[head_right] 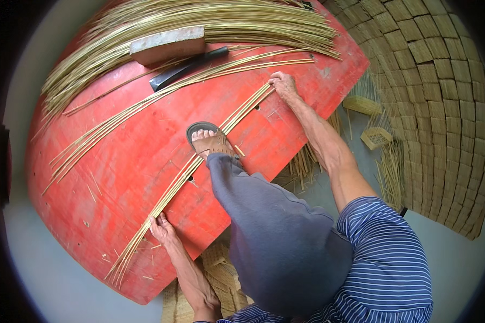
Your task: The person weaves thin bamboo strips into a basket frame on a red workbench, interlacing the strips by hand. They then set the basket aside and arrange additional bamboo strips on the table.
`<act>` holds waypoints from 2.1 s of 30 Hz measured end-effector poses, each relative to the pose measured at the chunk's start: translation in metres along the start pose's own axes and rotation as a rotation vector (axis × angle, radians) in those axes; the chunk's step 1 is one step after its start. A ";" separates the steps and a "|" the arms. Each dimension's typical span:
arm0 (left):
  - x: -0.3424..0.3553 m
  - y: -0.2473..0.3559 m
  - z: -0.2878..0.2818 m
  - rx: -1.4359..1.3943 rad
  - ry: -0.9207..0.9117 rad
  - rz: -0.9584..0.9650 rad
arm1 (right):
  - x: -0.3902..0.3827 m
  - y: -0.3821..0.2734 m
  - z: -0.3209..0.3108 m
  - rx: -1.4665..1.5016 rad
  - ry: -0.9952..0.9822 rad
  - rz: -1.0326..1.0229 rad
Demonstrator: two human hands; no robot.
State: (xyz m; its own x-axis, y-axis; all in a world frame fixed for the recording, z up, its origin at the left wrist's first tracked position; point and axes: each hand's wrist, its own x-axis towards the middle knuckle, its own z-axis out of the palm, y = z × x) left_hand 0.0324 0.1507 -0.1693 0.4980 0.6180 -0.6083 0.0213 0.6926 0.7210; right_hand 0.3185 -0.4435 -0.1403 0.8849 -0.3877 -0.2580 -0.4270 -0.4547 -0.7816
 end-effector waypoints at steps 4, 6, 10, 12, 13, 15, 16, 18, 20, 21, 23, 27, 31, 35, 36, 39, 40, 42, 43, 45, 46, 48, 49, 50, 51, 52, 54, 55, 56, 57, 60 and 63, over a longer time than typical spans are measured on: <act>-0.009 0.002 0.011 -0.036 -0.032 0.005 | 0.010 0.012 0.000 0.016 -0.037 -0.091; 0.003 0.000 -0.005 -0.073 -0.106 0.028 | 0.012 0.011 0.003 0.007 -0.068 -0.183; -0.009 0.008 0.014 -0.042 0.003 0.021 | 0.016 0.015 -0.006 -0.010 -0.135 -0.056; -0.008 0.008 0.013 -0.029 0.009 0.014 | 0.015 0.011 -0.009 -0.143 -0.137 -0.071; -0.009 0.007 0.015 -0.019 0.025 0.003 | 0.012 0.006 -0.010 -0.396 -0.077 -0.185; -0.013 0.008 0.014 -0.014 0.052 0.018 | 0.003 -0.009 0.003 -0.603 0.010 -0.518; -0.013 0.006 0.015 -0.013 0.049 0.022 | -0.003 -0.016 0.002 -0.705 0.068 -0.682; -0.017 0.009 0.018 0.041 0.129 -0.017 | -0.035 -0.055 0.028 -0.608 -0.091 -0.692; -0.022 0.012 0.023 0.106 0.163 -0.055 | -0.062 -0.083 0.047 -0.455 -0.281 -0.701; -0.026 0.012 0.025 0.142 0.164 -0.069 | -0.075 -0.097 0.058 -0.417 -0.342 -0.731; -0.036 0.010 0.029 0.190 0.210 -0.104 | -0.100 -0.123 0.090 -0.330 -0.473 -0.792; -0.060 0.004 0.052 0.373 0.246 -0.087 | -0.154 -0.166 0.154 -0.317 -0.738 -1.137; -0.083 -0.015 0.091 0.854 0.004 0.222 | -0.180 -0.168 0.205 -0.715 -1.003 -1.145; -0.078 -0.023 0.117 1.225 -0.263 0.677 | -0.191 -0.182 0.221 -0.847 -1.062 -1.091; -0.075 -0.027 0.121 1.265 -0.296 0.701 | -0.189 -0.178 0.222 -0.844 -1.056 -1.131; -0.073 -0.035 0.123 1.377 -0.332 0.764 | -0.183 -0.166 0.228 -0.862 -1.078 -1.146; -0.074 -0.037 0.122 1.411 -0.328 0.781 | -0.182 -0.173 0.229 -0.892 -1.115 -1.090; -0.075 -0.036 0.121 1.410 -0.318 0.788 | -0.182 -0.188 0.233 -0.940 -1.180 -1.001; -0.074 -0.037 0.121 1.404 -0.324 0.804 | -0.183 -0.195 0.233 -0.965 -1.204 -0.960; -0.073 -0.037 0.120 1.404 -0.329 0.815 | -0.182 -0.192 0.236 -0.994 -1.250 -0.903; -0.072 -0.038 0.121 1.407 -0.334 0.814 | -0.179 -0.188 0.239 -1.003 -1.265 -0.885; -0.071 -0.038 0.122 1.422 -0.348 0.809 | -0.173 -0.178 0.239 -0.999 -1.276 -0.872; -0.071 -0.038 0.121 1.442 -0.353 0.803 | -0.175 -0.181 0.240 -0.982 -1.278 -0.879; -0.072 -0.038 0.120 1.461 -0.358 0.797 | -0.176 -0.183 0.241 -0.964 -1.280 -0.886; -0.072 -0.039 0.118 1.470 -0.356 0.797 | -0.177 -0.185 0.241 -0.965 -1.288 -0.863; -0.072 -0.040 0.116 1.480 -0.353 0.798 | -0.180 -0.195 0.239 -0.966 -1.296 -0.842; -0.072 -0.042 0.112 1.492 -0.343 0.807 | -0.184 -0.200 0.240 -0.973 -1.307 -0.825; -0.072 -0.043 0.112 1.492 -0.342 0.817 | -0.183 -0.200 0.240 -0.983 -1.304 -0.827; -0.073 -0.043 0.111 1.491 -0.340 0.827 | -0.183 -0.199 0.240 -0.994 -1.303 -0.830; -0.073 -0.044 0.110 1.490 -0.347 0.828 | -0.182 -0.197 0.240 -0.987 -1.297 -0.853; -0.073 -0.046 0.107 1.483 -0.363 0.838 | -0.178 -0.188 0.241 -0.968 -1.278 -0.900; -0.078 -0.045 0.106 1.492 -0.369 0.852 | -0.177 -0.184 0.242 -0.958 -1.272 -0.893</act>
State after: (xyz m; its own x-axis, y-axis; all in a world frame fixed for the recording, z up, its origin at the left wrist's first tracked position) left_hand 0.0844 0.0319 -0.1198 0.9406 0.3392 0.0142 0.2738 -0.7827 0.5589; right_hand 0.2857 -0.0975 -0.0883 0.2735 0.7693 -0.5774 0.6571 -0.5878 -0.4719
